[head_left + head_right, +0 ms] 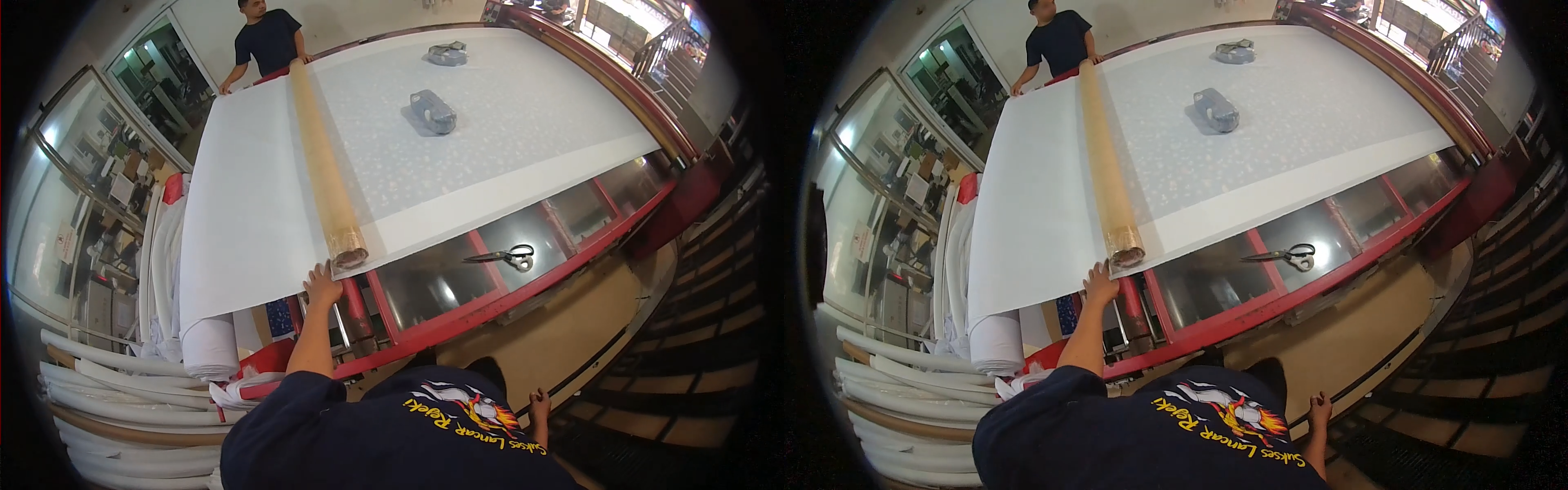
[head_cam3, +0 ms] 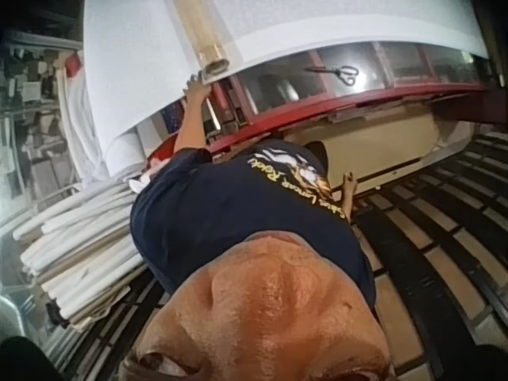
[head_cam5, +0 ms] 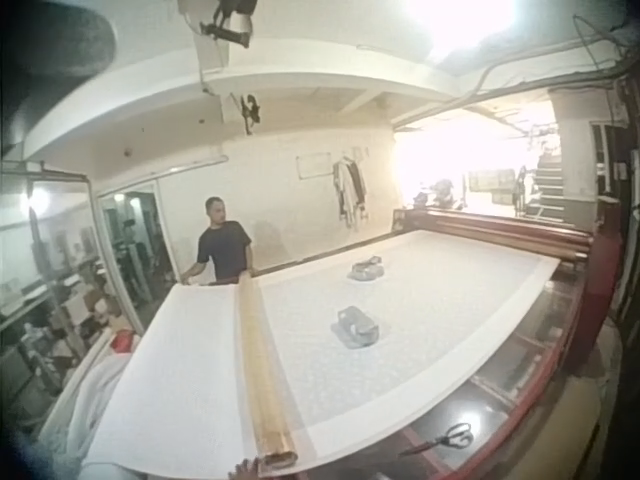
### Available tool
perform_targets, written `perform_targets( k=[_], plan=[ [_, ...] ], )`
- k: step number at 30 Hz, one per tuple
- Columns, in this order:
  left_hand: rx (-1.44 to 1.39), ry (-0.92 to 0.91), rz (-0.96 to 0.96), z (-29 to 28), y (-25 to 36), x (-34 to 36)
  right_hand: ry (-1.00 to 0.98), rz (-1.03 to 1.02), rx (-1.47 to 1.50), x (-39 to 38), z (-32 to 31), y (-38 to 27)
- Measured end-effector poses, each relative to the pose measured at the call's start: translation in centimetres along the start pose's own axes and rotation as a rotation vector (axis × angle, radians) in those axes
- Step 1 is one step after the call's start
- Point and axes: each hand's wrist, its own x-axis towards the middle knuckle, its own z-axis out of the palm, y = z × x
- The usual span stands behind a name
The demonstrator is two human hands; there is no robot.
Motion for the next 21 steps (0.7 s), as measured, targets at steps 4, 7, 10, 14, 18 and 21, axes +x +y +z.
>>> perform_targets(
  k=[4,7,10,14,18,21],
  plan=[
    [0.017,0.075,0.094,2.0,-2.7,-0.6,0.128,-0.208,0.026,0.3,1.9,-5.3],
    [0.274,0.199,0.100,0.4,-3.2,-1.3,0.182,-0.343,-0.105,1.7,2.3,-13.1],
    [0.360,0.291,-0.072,-0.9,-8.9,0.9,0.190,-0.445,-0.186,3.7,2.5,-21.3],
    [0.285,0.235,-0.039,-1.7,-16.3,1.4,0.216,-0.701,-0.304,5.3,1.9,-29.3],
    [0.673,0.446,-0.073,-3.2,-29.0,1.9,0.214,-0.893,-0.294,9.0,4.7,-34.0],
    [0.710,0.364,-0.251,-6.1,-29.5,2.3,0.221,-0.852,-0.439,9.4,5.0,-34.5]
  ],
)
